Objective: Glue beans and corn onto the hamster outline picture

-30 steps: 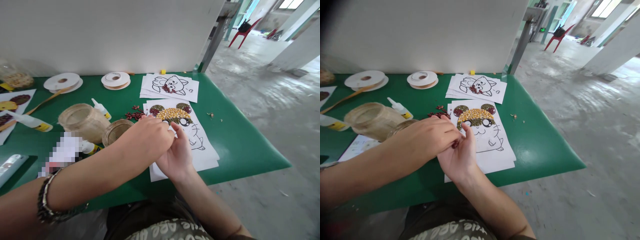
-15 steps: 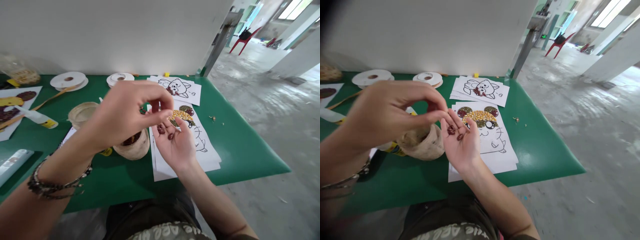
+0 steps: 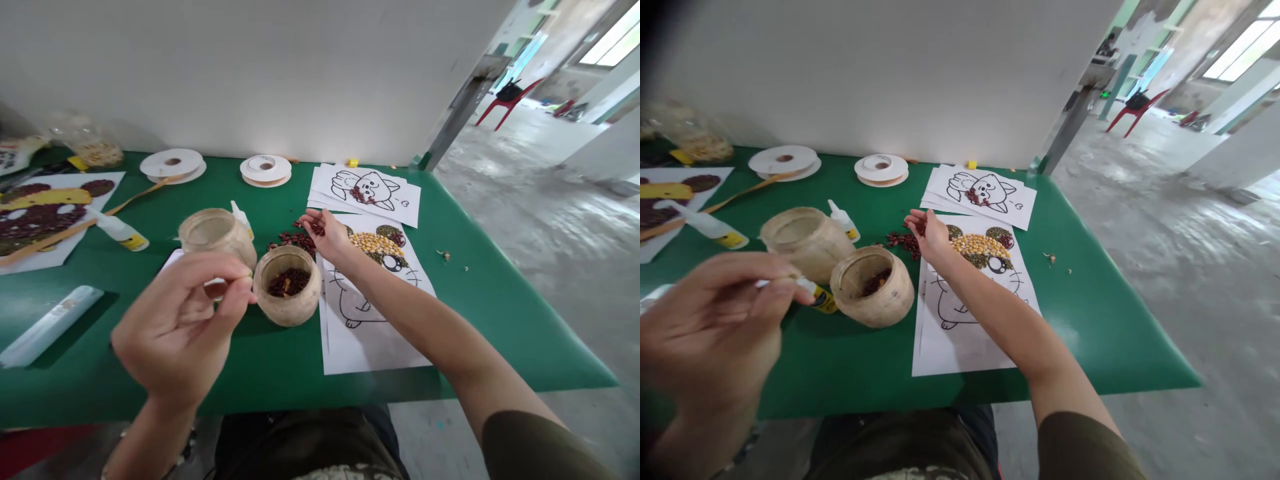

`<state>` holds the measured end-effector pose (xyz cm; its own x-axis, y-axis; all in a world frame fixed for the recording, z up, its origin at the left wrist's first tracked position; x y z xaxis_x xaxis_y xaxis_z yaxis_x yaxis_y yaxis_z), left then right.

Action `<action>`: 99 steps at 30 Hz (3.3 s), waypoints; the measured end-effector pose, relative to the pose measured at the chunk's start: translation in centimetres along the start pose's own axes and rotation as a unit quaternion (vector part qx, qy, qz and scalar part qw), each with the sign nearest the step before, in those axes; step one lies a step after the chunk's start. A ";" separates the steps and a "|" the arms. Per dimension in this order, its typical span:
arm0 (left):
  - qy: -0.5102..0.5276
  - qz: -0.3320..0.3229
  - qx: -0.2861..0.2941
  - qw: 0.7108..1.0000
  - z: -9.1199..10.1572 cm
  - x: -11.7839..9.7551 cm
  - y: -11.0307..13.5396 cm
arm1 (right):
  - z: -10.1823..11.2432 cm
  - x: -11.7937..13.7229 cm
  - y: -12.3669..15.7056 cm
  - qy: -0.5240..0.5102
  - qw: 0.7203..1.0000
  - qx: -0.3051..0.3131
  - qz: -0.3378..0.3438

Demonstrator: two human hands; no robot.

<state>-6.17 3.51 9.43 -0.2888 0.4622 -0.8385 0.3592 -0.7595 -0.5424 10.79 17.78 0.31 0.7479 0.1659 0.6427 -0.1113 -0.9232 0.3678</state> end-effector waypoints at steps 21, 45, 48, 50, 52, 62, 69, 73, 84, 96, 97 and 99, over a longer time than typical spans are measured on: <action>0.360 0.602 -0.034 0.712 0.1 5.6 9.6 | -1.2 0.7 -2.1 0.164 0.979 0.120 0.019; 0.407 0.653 -0.050 0.636 -2.2 5.9 9.2 | -4.5 2.5 8.3 0.532 0.682 0.428 0.262; 0.417 0.649 -0.042 0.635 -2.4 5.9 9.2 | -5.2 2.2 7.2 0.534 0.671 0.430 0.283; 0.424 0.645 -0.034 0.635 -2.6 5.8 9.2 | -5.5 2.0 6.7 0.543 0.663 0.431 0.284; 0.419 0.646 -0.022 0.638 -2.9 5.8 9.2 | -5.6 2.0 6.9 0.558 0.650 0.425 0.291; 0.363 0.576 0.067 0.729 -4.4 5.9 8.2 | -2.6 1.3 14.1 0.518 0.721 0.405 0.219; 0.287 0.528 0.079 0.795 -5.5 6.7 7.8 | 0.1 0.3 13.2 0.504 0.782 0.312 0.190; 0.234 0.505 0.110 0.824 -5.7 7.0 7.8 | 1.3 0.4 12.7 0.492 0.803 0.275 0.192; -0.189 0.061 0.388 0.900 -7.7 6.2 4.9 | 5.0 4.0 9.1 0.439 0.853 0.193 0.207; -0.255 0.029 0.394 0.882 -7.7 6.2 4.8 | 8.2 5.4 7.0 0.392 0.881 0.143 0.224; -0.247 0.030 0.369 0.895 -6.7 5.8 4.8 | 8.1 5.4 7.0 0.399 0.876 0.149 0.227; -0.203 0.067 0.282 0.935 -3.8 5.6 4.7 | 8.1 5.5 7.1 0.411 0.868 0.161 0.230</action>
<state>-2.70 4.32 2.02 -0.6287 0.2199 -0.7459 -0.0752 -0.9719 -0.2231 19.38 9.30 1.05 -0.0606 -0.1768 0.9824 0.0121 -0.9842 -0.1764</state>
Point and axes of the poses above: each hand's wrist, its own y-axis away from the middle knuckle, its own z-axis out of the back of the hand, x = y × z, the point moved 5 cm from there along -y, towards the middle knuckle, and after that the axes turned 12 degrees about -y, right-handed, at the moved point
